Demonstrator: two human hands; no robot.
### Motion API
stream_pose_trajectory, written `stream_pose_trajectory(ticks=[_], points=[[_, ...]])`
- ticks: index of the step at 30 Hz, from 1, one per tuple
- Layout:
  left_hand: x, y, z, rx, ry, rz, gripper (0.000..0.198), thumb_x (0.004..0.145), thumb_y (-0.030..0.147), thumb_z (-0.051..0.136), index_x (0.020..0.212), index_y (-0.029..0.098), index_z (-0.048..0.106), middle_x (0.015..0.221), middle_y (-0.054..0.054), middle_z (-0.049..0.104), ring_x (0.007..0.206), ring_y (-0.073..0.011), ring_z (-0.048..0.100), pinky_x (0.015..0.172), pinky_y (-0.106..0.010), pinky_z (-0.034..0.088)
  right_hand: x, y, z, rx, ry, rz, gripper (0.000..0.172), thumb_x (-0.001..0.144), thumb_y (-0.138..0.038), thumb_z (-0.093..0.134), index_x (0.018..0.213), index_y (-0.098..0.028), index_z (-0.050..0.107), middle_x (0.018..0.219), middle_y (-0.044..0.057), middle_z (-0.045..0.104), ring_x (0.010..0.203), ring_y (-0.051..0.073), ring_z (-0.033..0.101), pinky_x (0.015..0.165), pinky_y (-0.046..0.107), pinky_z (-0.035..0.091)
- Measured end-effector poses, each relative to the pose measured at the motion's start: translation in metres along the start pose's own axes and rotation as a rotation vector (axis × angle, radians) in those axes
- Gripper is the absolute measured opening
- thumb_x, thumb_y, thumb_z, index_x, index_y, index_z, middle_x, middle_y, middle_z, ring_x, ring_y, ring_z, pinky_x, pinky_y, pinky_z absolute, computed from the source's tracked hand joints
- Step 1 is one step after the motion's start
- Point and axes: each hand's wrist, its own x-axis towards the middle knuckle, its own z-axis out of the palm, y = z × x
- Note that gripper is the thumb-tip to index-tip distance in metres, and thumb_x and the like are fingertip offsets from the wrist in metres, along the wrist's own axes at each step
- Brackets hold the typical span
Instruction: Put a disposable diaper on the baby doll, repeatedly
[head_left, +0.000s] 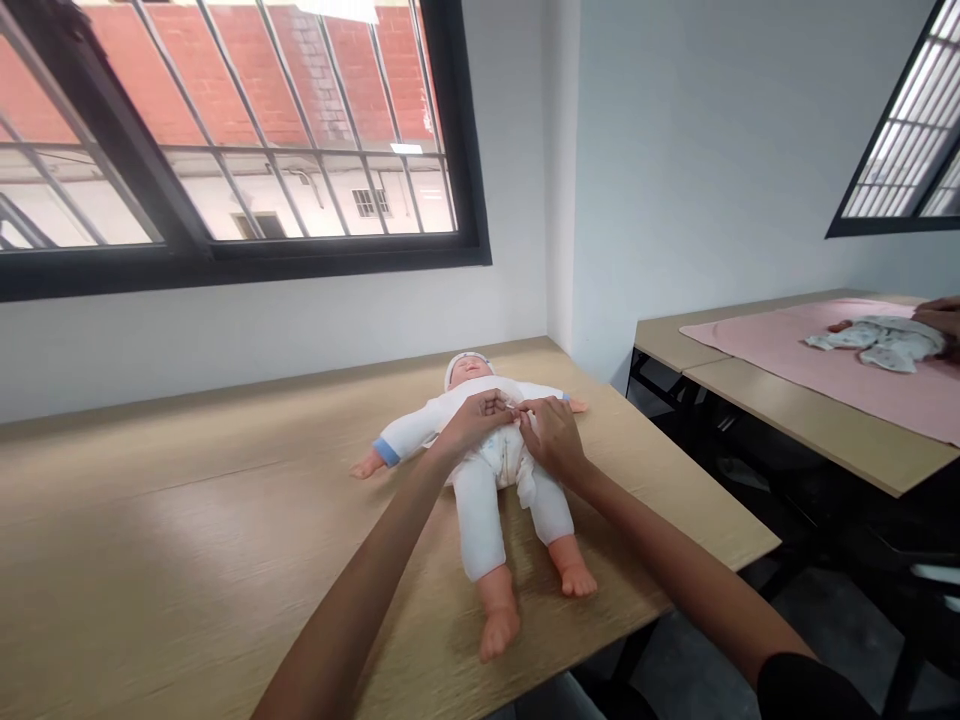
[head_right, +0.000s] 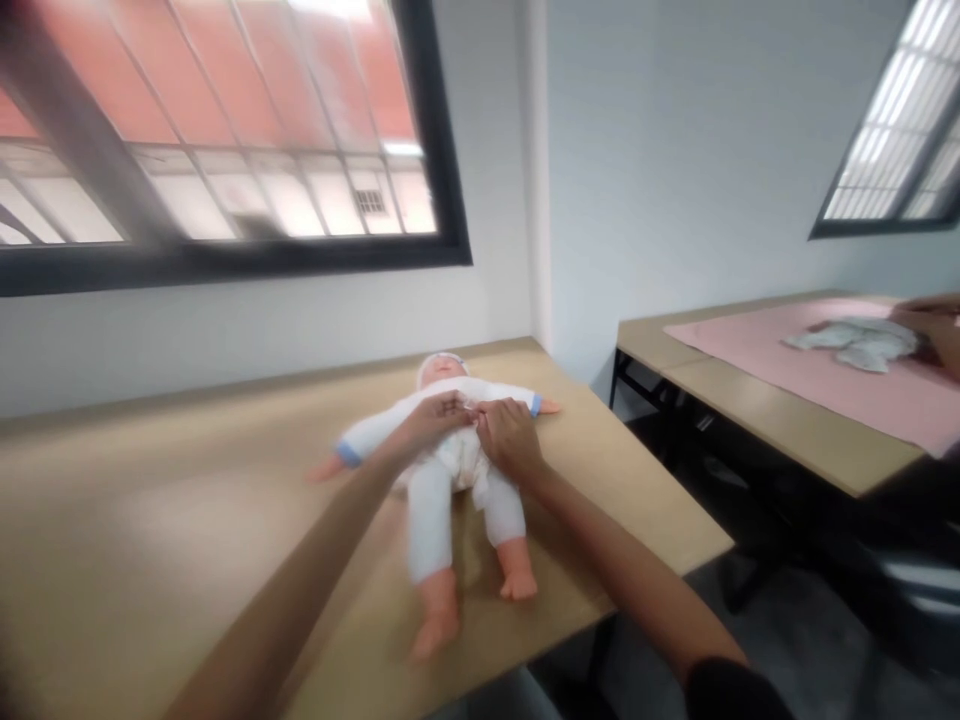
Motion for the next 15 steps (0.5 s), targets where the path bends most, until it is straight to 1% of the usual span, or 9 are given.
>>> stream_pose_trajectory(ticks=[2,4,5,8,12,15], points=[[-0.0022,0.0016,0.0016,-0.026,-0.011,0.003,0.024,0.071,0.036,0.071,0.076,0.015,0.061,0.075,-0.002,0.064,0.074,-0.0167,0.058,0.071,-0.029,0.043,-0.0016,-0.0011,-0.0006,0.02,0.001,0.004,0.013,0.095,-0.02,0.041,0.096,-0.019,0.054,0.09,0.006,0.065,0.083,0.02,0.055,0.077,0.035,0.04],[-0.0043,0.0025,0.0028,-0.094,-0.044,0.016,0.024,0.068,0.035,0.071,0.074,0.015,0.06,0.072,-0.002,0.064,0.072,-0.0173,0.059,0.071,-0.03,0.044,-0.0027,-0.0014,-0.0011,0.022,0.011,0.001,0.011,0.094,-0.02,0.044,0.097,-0.018,0.054,0.088,0.006,0.064,0.082,0.021,0.055,0.077,0.035,0.04],[-0.0051,0.0029,0.0029,-0.091,-0.031,0.028,0.022,0.07,0.034,0.07,0.077,0.015,0.061,0.073,-0.002,0.064,0.073,-0.0172,0.059,0.072,-0.03,0.044,-0.0029,-0.0011,-0.001,0.022,0.017,-0.004,0.01,0.094,-0.02,0.045,0.098,-0.017,0.054,0.087,0.006,0.064,0.082,0.021,0.054,0.076,0.035,0.04],[-0.0072,0.0048,0.0024,-0.058,0.008,0.05,0.016,0.071,0.029,0.068,0.075,0.016,0.061,0.072,-0.001,0.063,0.072,-0.0166,0.057,0.07,-0.03,0.043,-0.0035,0.0001,0.0002,0.044,0.013,-0.02,0.009,0.093,-0.018,0.047,0.099,-0.017,0.054,0.087,0.005,0.064,0.082,0.021,0.054,0.077,0.035,0.04],[-0.0099,0.008,0.0027,-0.049,0.002,0.051,0.012,0.071,0.025,0.068,0.076,0.016,0.061,0.071,0.0,0.06,0.07,-0.0154,0.055,0.069,-0.029,0.041,-0.0052,-0.0001,0.0012,0.052,0.007,-0.017,0.009,0.092,-0.018,0.048,0.099,-0.018,0.053,0.088,0.005,0.064,0.082,0.021,0.055,0.077,0.035,0.041],[-0.0103,0.0086,0.0033,-0.067,0.002,0.037,0.011,0.071,0.023,0.068,0.073,0.017,0.06,0.068,0.001,0.057,0.067,-0.0143,0.052,0.066,-0.029,0.04,-0.0058,0.0,0.0018,0.043,0.006,-0.009,0.009,0.092,-0.018,0.048,0.099,-0.018,0.053,0.088,0.005,0.064,0.083,0.021,0.055,0.077,0.035,0.041]])
